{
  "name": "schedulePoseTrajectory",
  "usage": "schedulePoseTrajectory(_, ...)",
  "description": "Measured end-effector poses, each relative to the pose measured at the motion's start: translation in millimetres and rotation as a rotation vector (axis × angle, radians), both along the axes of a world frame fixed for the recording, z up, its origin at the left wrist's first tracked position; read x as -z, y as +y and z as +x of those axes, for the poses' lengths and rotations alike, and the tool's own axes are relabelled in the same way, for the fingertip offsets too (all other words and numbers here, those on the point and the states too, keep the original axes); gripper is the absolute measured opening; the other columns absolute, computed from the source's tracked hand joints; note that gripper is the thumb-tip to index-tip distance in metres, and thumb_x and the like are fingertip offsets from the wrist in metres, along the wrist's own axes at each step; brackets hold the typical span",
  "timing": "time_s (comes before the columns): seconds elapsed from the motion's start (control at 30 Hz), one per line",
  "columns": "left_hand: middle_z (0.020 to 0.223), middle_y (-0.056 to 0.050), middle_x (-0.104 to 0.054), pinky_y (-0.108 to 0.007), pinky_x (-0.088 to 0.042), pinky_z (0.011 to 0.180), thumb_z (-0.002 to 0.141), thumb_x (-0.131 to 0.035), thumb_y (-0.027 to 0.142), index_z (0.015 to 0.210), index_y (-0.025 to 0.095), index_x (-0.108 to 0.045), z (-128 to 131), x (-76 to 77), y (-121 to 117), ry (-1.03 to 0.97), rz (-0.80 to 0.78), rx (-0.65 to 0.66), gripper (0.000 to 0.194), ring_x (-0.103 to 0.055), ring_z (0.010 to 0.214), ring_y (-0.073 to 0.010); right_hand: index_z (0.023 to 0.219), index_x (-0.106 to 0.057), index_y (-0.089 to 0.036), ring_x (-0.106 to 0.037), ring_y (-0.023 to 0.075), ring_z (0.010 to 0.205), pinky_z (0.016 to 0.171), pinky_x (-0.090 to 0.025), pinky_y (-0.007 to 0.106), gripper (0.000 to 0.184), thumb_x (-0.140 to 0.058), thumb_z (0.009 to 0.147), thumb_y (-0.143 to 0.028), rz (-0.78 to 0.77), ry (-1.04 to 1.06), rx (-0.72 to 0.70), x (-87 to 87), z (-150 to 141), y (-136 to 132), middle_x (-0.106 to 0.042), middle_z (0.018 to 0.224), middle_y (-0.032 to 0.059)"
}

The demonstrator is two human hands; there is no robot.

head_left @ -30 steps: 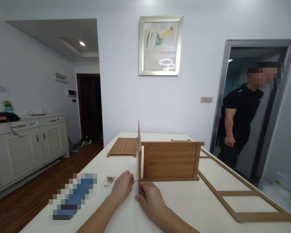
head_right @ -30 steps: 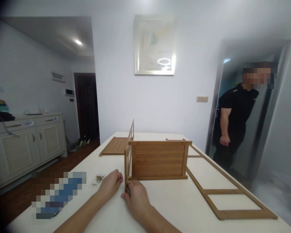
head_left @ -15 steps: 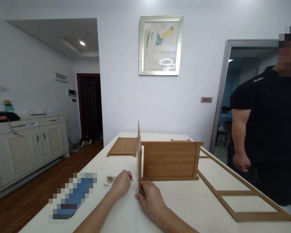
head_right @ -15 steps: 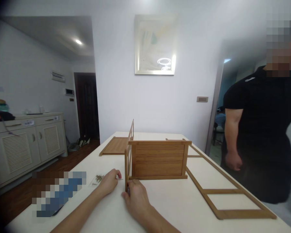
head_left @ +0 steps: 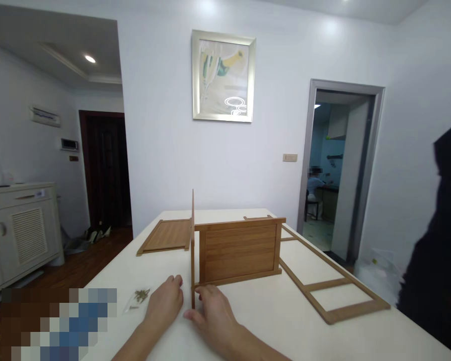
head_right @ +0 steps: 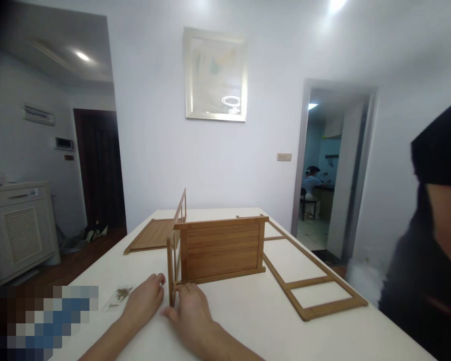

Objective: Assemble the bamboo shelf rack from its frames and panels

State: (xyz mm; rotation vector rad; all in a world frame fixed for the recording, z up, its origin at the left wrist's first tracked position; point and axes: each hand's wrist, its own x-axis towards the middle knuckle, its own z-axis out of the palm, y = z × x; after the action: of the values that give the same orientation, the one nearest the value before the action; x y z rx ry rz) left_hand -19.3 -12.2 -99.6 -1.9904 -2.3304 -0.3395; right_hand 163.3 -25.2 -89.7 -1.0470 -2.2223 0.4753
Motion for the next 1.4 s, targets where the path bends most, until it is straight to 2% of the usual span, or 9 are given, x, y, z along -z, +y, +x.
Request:
schedulePoseTrajectory(0.1,0.104,-0.009,-0.063,-0.033,-0.042,0.077,0.090,-0.033,0.015,0.106,0.019,-0.058,-1.6,3.3,-0.5,0.001,0.027,0.019,0.030,-0.063,0.097,-0.0226,0.097,-0.067,-0.020,-0.061,0.0192,0.089,0.082,-0.043,0.029,0.022,-0.057,0.091,-0.039,0.117,0.114,0.038,-9.4,11.4,5.8,-0.069,0.093,0.0058)
schedulePoseTrajectory(0.2,0.104,-0.009,-0.062,-0.033,-0.043,0.079,0.092,-0.033,0.017,0.106,0.019,-0.059,-2.7,6.6,-2.2,-0.022,0.066,0.021,0.030,-0.062,0.098,-0.0223,0.081,-0.061,-0.020,-0.058,0.0176,0.079,0.076,-0.043,0.030,0.029,-0.044,0.097,-0.037,0.305,0.318,0.171,-33.3,38.7,21.7,-0.064,0.081,0.0053)
schedulePoseTrajectory(0.4,0.106,-0.010,-0.059,-0.036,-0.045,0.087,0.096,-0.029,0.029,0.111,0.018,-0.059,2.4,-5.8,-9.8,-0.221,0.287,0.056,0.035,-0.060,0.100,-0.0230,0.105,-0.053,-0.018,-0.053,0.0237,0.092,0.081,-0.046,0.039,0.032,-0.057,0.084,-0.041,0.467,0.666,0.647,-72.8,132.3,75.2,-0.057,0.100,0.0088)
schedulePoseTrajectory(0.53,0.110,-0.009,-0.062,-0.037,-0.047,0.091,0.097,-0.025,0.047,0.114,0.020,-0.054,22.3,-25.1,-25.3,-0.565,0.403,0.170,0.043,-0.061,0.102,-0.0224,0.122,-0.049,-0.015,-0.052,0.0282,0.107,0.092,-0.044,0.044,0.051,-0.056,0.076,-0.038,0.314,0.681,0.705,-52.2,181.5,100.8,-0.053,0.119,0.0144)
schedulePoseTrajectory(0.67,0.112,-0.010,-0.066,-0.036,-0.049,0.087,0.091,-0.042,0.048,0.122,0.020,-0.044,45.6,-24.2,-37.8,-0.647,0.249,0.202,0.042,-0.065,0.103,-0.0246,0.123,-0.050,-0.018,-0.059,0.0287,0.108,0.090,-0.048,0.043,0.054,-0.055,0.071,-0.035,0.007,0.734,0.517,-21.0,194.1,110.9,-0.059,0.124,0.0142)
schedulePoseTrajectory(0.73,0.105,-0.010,-0.069,-0.034,-0.049,0.085,0.093,-0.037,0.042,0.116,0.020,-0.043,50.7,-17.1,-37.7,-0.630,0.188,0.177,0.033,-0.068,0.098,-0.0241,0.118,-0.054,-0.018,-0.061,0.0276,0.107,0.091,-0.049,0.041,0.047,-0.053,0.072,-0.033,-0.056,0.733,0.425,-12.6,192.1,114.2,-0.064,0.119,0.0128)
schedulePoseTrajectory(0.87,0.091,-0.009,-0.071,-0.031,-0.048,0.074,0.097,-0.022,0.036,0.105,0.022,-0.040,47.6,-5.8,-31.2,-0.581,0.124,0.190,0.023,-0.071,0.082,-0.0235,0.104,-0.060,-0.018,-0.062,0.0270,0.102,0.092,-0.046,0.041,0.034,-0.048,0.078,-0.036,-0.015,0.666,0.455,-9.8,191.6,116.7,-0.068,0.109,0.0118)
schedulePoseTrajectory(1.07,0.090,-0.009,-0.071,-0.030,-0.048,0.073,0.097,-0.023,0.036,0.104,0.022,-0.038,38.8,-3.0,-33.2,-0.589,0.103,0.193,0.021,-0.071,0.081,-0.0227,0.092,-0.062,-0.020,-0.062,0.0250,0.090,0.082,-0.046,0.037,0.025,-0.045,0.082,-0.034,0.010,0.597,0.468,-9.6,202.8,98.9,-0.070,0.098,0.0082)
schedulePoseTrajectory(1.4,0.081,-0.005,-0.071,-0.029,-0.044,0.068,0.094,-0.030,0.032,0.103,0.025,-0.042,36.0,0.5,-33.4,-0.475,0.154,0.130,0.016,-0.070,0.080,-0.0253,0.109,-0.063,-0.019,-0.062,0.0247,0.097,0.085,-0.048,0.036,0.040,-0.044,0.089,-0.047,0.132,0.576,0.469,5.8,206.6,88.4,-0.069,0.109,0.0105)
